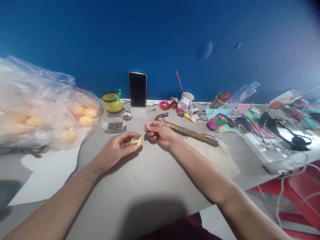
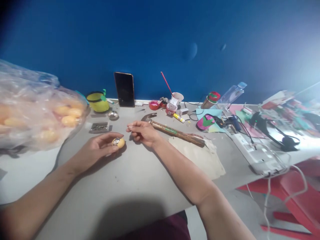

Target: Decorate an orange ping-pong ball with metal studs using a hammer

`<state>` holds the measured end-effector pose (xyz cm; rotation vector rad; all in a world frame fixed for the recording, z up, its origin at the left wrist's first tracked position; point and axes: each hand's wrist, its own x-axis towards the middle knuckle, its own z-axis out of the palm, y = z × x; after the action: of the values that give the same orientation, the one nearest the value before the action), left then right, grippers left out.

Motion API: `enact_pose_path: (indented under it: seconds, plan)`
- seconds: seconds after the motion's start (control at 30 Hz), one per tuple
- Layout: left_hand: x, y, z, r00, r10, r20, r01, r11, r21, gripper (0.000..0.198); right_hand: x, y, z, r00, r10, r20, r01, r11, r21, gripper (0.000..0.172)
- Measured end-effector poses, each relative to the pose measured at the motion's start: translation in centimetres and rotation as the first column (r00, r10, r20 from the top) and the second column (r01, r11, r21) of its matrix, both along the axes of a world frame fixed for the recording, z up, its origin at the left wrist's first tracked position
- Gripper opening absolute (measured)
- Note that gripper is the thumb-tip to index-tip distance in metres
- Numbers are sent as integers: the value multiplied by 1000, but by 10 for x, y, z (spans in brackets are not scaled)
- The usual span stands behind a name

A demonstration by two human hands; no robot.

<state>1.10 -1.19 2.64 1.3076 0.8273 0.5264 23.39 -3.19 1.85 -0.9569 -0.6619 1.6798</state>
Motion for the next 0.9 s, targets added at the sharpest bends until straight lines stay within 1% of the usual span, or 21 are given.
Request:
enact_pose_path:
  seconds: [0.13,0.2,0.3,0.37,0.43,0.5,0.6,0.73,0.77,0.9]
  plan:
    - [0,-1,1,1000,-16,-6,16,1000,24,49,-9,-2,-4,999,16,-28,-15,1000,5,35]
    - [0,0,0,1000,-14,-15,14,999,36,50,-10,-2,-3,999,26,-40,-26,1000,-1,34]
    - [0,0,0,999,1,-51,2,998,60,51,-4,1,6,998,59,-9,-60,998,-30,31]
    - [0,0,1,997,10,-72,-5,997,76,50,5,5,16,993,95,74,-94,995,-24,29]
    - [1,0,2,996,12,-87,-5,996,85,49,16,10,25,972,139,190,-147,989,31,27]
    - [1,0,2,996,11,-85,-4,997,79,47,27,14,28,941,163,295,-206,971,120,28]
    - [1,-2,2,999,5,-44,-3,999,32,47,38,17,20,919,169,357,-257,942,216,31]
    - [0,-1,1,1000,-14,-16,14,1000,-5,49,43,13,5,945,98,313,-190,942,277,36]
    - [0,-1,1,1000,-12,-14,12,1000,-4,50,43,11,4,952,88,292,-174,942,286,37]
    - [0,1,-1,1000,-21,-2,21,1000,-5,49,40,4,8,993,-22,115,-10,962,274,37]
